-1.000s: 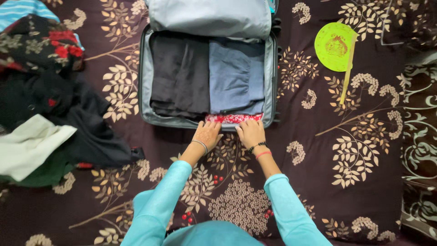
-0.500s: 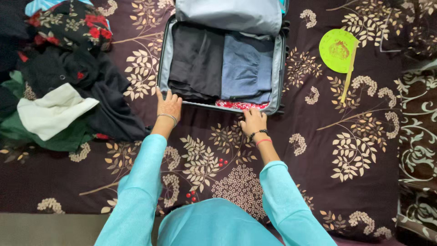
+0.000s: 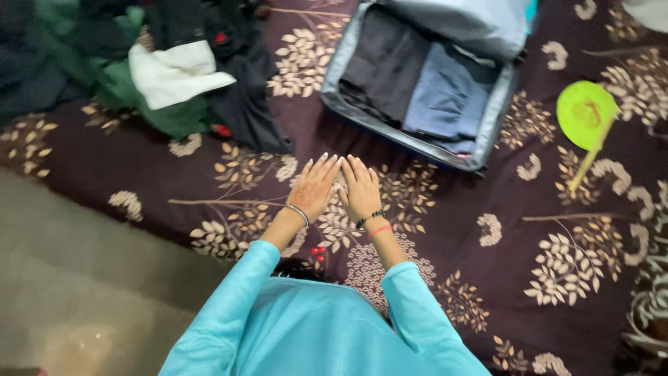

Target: The person picks up a black garment from a pile on the bed, spreads it out, and folds it before placing it inside an open suitcase. Next, they pick up a blue pair of shorts, spread them out, fold them into a rectangular shape, and place them into the suitcase. Finally, they pick up another black garment, spread it, fold it, and add it to the suitcase.

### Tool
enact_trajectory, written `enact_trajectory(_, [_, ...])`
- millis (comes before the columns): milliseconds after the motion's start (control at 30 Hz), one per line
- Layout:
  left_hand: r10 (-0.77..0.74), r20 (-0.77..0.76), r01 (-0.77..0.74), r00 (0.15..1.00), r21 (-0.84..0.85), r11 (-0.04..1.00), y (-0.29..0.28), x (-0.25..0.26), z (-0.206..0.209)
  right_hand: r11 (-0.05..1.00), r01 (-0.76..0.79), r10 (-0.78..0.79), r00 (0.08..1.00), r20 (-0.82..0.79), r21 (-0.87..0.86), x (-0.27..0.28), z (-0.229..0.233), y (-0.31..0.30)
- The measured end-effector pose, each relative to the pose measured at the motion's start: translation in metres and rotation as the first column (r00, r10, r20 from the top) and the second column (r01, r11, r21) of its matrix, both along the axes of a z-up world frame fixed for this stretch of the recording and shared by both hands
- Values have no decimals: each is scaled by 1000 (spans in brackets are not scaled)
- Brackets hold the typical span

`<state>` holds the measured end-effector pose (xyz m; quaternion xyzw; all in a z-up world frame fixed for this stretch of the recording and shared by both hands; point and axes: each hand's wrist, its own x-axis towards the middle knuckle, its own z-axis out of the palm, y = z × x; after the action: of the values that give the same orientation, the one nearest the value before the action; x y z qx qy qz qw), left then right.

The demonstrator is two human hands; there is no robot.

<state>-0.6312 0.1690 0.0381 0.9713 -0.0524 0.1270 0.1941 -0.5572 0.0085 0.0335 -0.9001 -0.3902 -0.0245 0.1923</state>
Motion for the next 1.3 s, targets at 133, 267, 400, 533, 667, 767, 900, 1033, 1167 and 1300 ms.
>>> enact_trajectory(133, [-27,-77,17,997,-124,992,49,-50,5,997,-78,79,996,-52,13,-36,-8,38])
enact_trajectory(267, [-62,137,76,989,-104,992,117,-86,1,990,-126,132,986,-106,67,-54,-19,99])
enact_trajectory(400, [-35,59,49,998,-250,967,205,-107,2,989,-114,139,940,-310,95,-70,-20,182])
enact_trajectory(533, [-122,116,133,986,-93,987,303,-120,4,960,-250,276,913,-301,124,-62,-16,276])
enact_trajectory(667, [-136,39,134,990,39,990,379,-112,6,950,-292,312,888,-337,109,-47,-2,352])
enact_trajectory(767, [-157,108,147,982,93,985,424,-97,8,941,-323,336,864,-374,99,-29,7,396])
enact_trajectory(900, [-194,113,181,974,116,977,476,-65,14,933,-352,351,857,-377,70,1,18,443])
enact_trajectory(1033, [-247,149,232,957,112,966,515,-26,10,934,-354,348,864,-364,53,38,20,478])
enact_trajectory(1167, [-262,127,250,957,101,963,550,19,3,927,-360,374,871,-319,102,81,7,508])
enact_trajectory(1300, [-200,64,196,978,62,979,574,74,-10,967,-242,254,941,-224,77,123,-11,533])
